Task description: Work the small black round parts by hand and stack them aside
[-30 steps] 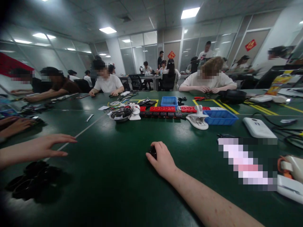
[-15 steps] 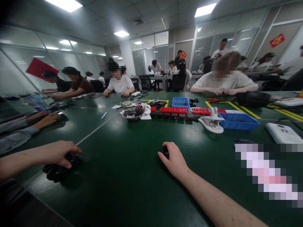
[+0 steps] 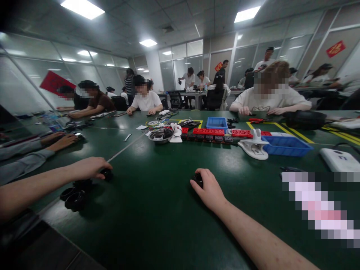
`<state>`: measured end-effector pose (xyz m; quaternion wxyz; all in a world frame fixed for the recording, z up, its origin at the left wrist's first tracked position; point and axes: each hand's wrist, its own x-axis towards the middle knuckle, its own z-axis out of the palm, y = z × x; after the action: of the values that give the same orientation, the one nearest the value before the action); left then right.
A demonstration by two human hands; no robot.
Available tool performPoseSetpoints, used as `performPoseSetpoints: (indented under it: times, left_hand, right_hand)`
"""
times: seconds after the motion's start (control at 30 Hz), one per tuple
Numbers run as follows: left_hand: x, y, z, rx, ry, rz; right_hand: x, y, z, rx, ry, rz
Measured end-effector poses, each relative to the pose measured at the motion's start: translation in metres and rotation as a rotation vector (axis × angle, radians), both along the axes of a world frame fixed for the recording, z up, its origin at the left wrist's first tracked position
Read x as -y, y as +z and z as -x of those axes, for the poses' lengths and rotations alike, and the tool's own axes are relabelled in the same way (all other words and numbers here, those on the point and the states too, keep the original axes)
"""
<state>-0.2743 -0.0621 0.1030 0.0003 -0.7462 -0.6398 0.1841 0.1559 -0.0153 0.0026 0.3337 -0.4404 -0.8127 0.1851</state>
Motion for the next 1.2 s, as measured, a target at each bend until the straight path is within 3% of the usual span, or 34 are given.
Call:
performPoseSetpoints:
  times: [0.27,0.37,0.47,0.57,0.7,0.8,0.9,1.03,1.2]
  left_hand:
    - [-0.022,-0.002,0.007,-0.090,-0.043,-0.021]
    - [-0.021,-0.003,-0.006,-0.089,-0.090,-0.131]
    - [-0.006,-0.004,-0.047,0.005,-0.144,-0.239]
    - [0.018,-0.011,-0.108,0.187,-0.250,-0.184]
    - [0.030,-0.040,-0.182,0.432,-0.335,-0.199]
    - [0.009,-0.070,-0.219,0.534,-0.183,-0.215]
    - [-0.019,-0.088,-0.250,0.638,-0.097,-0.188]
    - [-0.042,-0.094,-0.280,0.740,-0.161,-0.277]
    - [-0.067,-0.093,-0.289,0.792,-0.307,-0.229]
  right_hand:
    - [-0.001,-0.002,0.000,-0.005,-0.002,-0.002]
    - [-0.001,-0.001,-0.001,-0.007,0.003,0.004]
    - [-0.001,0.000,-0.001,-0.008,0.011,0.019]
    - [-0.002,-0.001,-0.001,-0.007,0.015,0.034]
    - [-0.001,-0.001,-0.001,-0.020,0.010,0.034]
    - [0.002,0.002,-0.001,-0.031,0.006,0.002]
    - [0.004,0.006,-0.001,-0.009,-0.041,-0.043]
    - [0.005,0.009,-0.001,0.052,-0.101,-0.104]
    - [0.001,0.019,-0.009,0.056,-0.039,-0.086]
